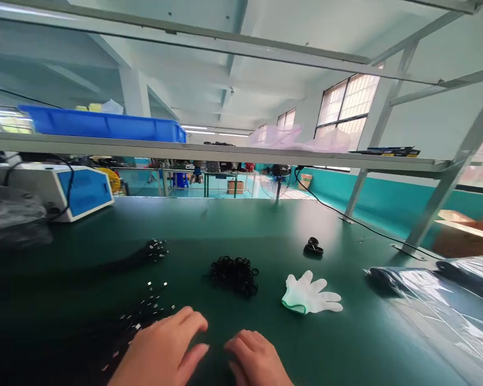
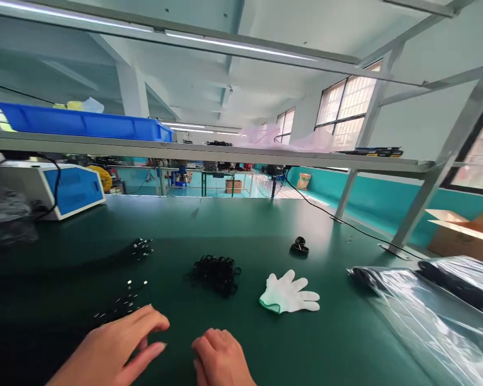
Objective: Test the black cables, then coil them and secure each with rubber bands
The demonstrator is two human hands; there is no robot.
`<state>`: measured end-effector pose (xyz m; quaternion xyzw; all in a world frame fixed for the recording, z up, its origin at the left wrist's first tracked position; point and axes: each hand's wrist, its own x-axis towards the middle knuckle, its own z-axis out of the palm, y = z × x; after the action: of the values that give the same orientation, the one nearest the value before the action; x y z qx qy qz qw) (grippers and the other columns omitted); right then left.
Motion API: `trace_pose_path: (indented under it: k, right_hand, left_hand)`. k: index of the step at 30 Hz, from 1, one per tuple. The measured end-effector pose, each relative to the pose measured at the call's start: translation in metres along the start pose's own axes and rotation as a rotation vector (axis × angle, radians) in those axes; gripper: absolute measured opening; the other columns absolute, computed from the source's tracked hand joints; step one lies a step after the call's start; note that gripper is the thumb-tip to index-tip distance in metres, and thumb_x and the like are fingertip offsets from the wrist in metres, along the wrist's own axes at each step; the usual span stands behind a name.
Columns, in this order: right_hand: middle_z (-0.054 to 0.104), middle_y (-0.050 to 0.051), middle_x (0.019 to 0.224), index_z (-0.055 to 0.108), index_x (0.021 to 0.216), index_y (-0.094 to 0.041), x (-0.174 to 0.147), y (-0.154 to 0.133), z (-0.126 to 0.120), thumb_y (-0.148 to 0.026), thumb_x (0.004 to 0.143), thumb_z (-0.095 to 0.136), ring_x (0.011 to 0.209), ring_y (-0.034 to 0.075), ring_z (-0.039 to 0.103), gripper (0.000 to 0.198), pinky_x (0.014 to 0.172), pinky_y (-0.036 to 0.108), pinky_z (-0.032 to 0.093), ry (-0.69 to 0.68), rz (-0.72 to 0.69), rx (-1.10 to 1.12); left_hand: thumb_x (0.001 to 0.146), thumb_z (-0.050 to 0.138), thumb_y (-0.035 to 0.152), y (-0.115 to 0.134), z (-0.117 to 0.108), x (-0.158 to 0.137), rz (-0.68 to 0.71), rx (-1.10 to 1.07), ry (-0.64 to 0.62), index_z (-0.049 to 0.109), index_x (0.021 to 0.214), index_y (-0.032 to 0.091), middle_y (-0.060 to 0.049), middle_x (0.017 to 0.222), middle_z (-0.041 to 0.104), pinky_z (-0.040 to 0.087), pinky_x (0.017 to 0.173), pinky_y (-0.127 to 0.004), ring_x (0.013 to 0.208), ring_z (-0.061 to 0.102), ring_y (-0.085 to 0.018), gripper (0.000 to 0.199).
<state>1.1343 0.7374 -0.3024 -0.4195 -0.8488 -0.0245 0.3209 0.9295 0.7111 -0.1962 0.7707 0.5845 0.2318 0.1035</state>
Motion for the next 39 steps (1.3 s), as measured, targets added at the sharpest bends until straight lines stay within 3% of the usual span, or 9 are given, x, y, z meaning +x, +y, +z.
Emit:
trace_pose_path:
  k: [2, 6, 13, 18, 22, 29, 33, 36, 39]
  right_hand:
    - [0.064, 0.003, 0.088, 0.058, 0.092, -0.024, -0.003, 0.009, -0.005, -0.009, 0.065, 0.048, 0.075, 0.018, 0.059, 0.032, 0.067, 0.026, 0.043, -0.026, 0.087, 0.063]
    - [0.061, 0.003, 0.085, 0.06, 0.084, -0.021, -0.002, 0.017, -0.013, -0.007, 0.07, 0.045, 0.075, 0.016, 0.059, 0.025, 0.066, 0.024, 0.044, -0.046, 0.306, 0.28]
    - [0.058, 0.002, 0.069, 0.055, 0.076, -0.02, 0.003, 0.025, -0.02, -0.02, 0.08, 0.04, 0.062, 0.016, 0.054, 0.016, 0.056, 0.026, 0.043, 0.244, 0.558, 0.576]
    - [0.057, 0.001, 0.067, 0.053, 0.084, -0.019, 0.006, 0.034, -0.013, -0.021, 0.08, 0.038, 0.052, 0.014, 0.052, 0.015, 0.05, 0.026, 0.044, 0.27, 0.629, 0.659]
    - [0.057, 0.003, 0.077, 0.052, 0.09, -0.019, 0.005, 0.037, -0.01, -0.021, 0.078, 0.041, 0.051, 0.013, 0.053, 0.016, 0.05, 0.026, 0.047, 0.268, 0.658, 0.729]
    - [0.057, 0.005, 0.094, 0.056, 0.096, -0.021, 0.001, 0.036, -0.013, -0.022, 0.08, 0.041, 0.06, 0.014, 0.056, 0.021, 0.058, 0.028, 0.05, 0.193, 0.599, 0.619]
    - [0.056, 0.007, 0.104, 0.057, 0.104, -0.023, 0.0, 0.032, -0.012, -0.021, 0.084, 0.038, 0.076, 0.017, 0.058, 0.028, 0.066, 0.03, 0.049, 0.129, 0.48, 0.456]
    - [0.058, 0.007, 0.109, 0.056, 0.113, -0.025, 0.0, 0.03, -0.009, -0.012, 0.079, 0.041, 0.092, 0.021, 0.056, 0.039, 0.076, 0.036, 0.047, 0.022, 0.361, 0.296]
    - [0.062, 0.004, 0.1, 0.061, 0.102, -0.024, 0.0, 0.028, -0.01, 0.001, 0.066, 0.04, 0.09, 0.022, 0.054, 0.048, 0.075, 0.038, 0.043, -0.103, 0.284, 0.18]
  left_hand:
    - [0.074, 0.056, 0.019, 0.011, 0.012, 0.013, -0.042, 0.135, -0.086, 0.061, 0.077, 0.03, 0.005, 0.079, 0.063, 0.034, 0.055, -0.028, 0.062, 0.058, -0.016, 0.012]
    - [0.076, 0.053, 0.02, 0.02, 0.058, 0.05, -0.095, 0.118, -0.053, 0.058, 0.076, 0.024, 0.002, 0.082, 0.06, 0.036, 0.058, -0.027, 0.069, 0.059, -0.016, 0.006]
    - [0.083, 0.055, 0.026, 0.061, 0.119, 0.111, 0.013, 0.046, -0.042, 0.052, 0.107, 0.017, -0.005, 0.109, 0.054, 0.045, 0.073, -0.035, 0.084, 0.055, -0.017, 0.026]
    - [0.07, 0.059, 0.011, 0.045, 0.104, 0.098, 0.016, 0.026, -0.138, 0.058, 0.082, 0.022, 0.001, 0.093, 0.054, 0.04, 0.063, -0.026, 0.074, 0.054, -0.014, 0.016]
    - [0.062, 0.065, 0.018, 0.015, 0.08, 0.069, -0.02, -0.075, -0.242, 0.058, 0.075, 0.024, 0.004, 0.086, 0.055, 0.039, 0.055, -0.021, 0.068, 0.056, -0.012, 0.016]
    - [0.067, 0.04, 0.001, 0.0, 0.088, 0.051, -0.179, -0.145, -0.052, 0.052, 0.07, 0.021, 0.003, 0.076, 0.052, 0.039, 0.058, -0.022, 0.064, 0.053, -0.012, 0.024]
    - [0.077, 0.038, 0.01, -0.002, 0.091, 0.052, -0.206, -0.177, 0.058, 0.052, 0.085, 0.023, 0.001, 0.084, 0.054, 0.041, 0.063, -0.024, 0.069, 0.054, -0.013, 0.021]
    - [0.079, 0.042, 0.016, -0.003, 0.092, 0.053, -0.203, -0.184, 0.056, 0.052, 0.099, 0.025, 0.0, 0.094, 0.056, 0.042, 0.065, -0.024, 0.069, 0.055, -0.013, 0.024]
    - [0.073, 0.049, 0.014, -0.003, 0.093, 0.052, -0.19, -0.157, 0.02, 0.056, 0.089, 0.026, 0.003, 0.085, 0.058, 0.038, 0.06, -0.023, 0.064, 0.054, -0.012, 0.022]
